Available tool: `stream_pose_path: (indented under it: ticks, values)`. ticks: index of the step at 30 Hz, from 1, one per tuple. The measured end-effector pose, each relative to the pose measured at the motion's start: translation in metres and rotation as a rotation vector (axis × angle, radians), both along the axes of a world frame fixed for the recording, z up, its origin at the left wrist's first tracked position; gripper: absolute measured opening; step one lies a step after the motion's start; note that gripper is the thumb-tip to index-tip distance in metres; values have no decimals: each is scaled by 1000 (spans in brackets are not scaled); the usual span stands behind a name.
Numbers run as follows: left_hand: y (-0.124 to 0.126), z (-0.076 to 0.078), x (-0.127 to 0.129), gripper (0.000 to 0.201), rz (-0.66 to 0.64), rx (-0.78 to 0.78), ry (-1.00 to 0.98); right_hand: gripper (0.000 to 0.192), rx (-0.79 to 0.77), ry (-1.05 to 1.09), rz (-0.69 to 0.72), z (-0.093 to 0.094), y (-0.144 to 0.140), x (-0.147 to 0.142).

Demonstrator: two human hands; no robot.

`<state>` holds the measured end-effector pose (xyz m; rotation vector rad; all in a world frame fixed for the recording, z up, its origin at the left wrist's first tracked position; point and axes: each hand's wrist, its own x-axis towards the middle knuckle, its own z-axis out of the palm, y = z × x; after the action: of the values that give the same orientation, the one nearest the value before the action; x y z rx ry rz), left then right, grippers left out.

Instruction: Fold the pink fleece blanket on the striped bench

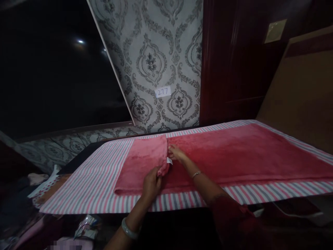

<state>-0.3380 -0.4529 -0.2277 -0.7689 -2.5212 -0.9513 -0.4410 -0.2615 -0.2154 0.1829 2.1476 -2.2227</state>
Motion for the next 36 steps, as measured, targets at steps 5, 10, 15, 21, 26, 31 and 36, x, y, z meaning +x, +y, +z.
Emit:
stream_pose_path:
  ticks: [5, 10, 15, 21, 26, 31, 36]
  values:
    - [0, -8, 1, 45, -15, -168, 63, 46, 89, 89, -93, 5, -28, -36]
    - [10, -15, 1, 43, -15, -269, 139, 62, 228, 185, -227, -8, -23, -50]
    - [18, -27, 6, 40, -14, -346, 253, 61, 307, 190, -236, -26, -10, -47]
    - [11, -33, 10, 46, -32, -254, 340, 68, 352, 270, -178, -23, -12, -58]
    - [17, -33, 16, 43, -39, -291, 249, 60, 420, 249, -164, -28, -5, -53]
    - [10, -5, 24, 41, -166, -116, 28, 58, 449, 223, -125, -31, 0, -43]
    - [-26, 45, -24, 40, -80, 41, -144, 57, 467, 195, -104, -23, -1, -52]
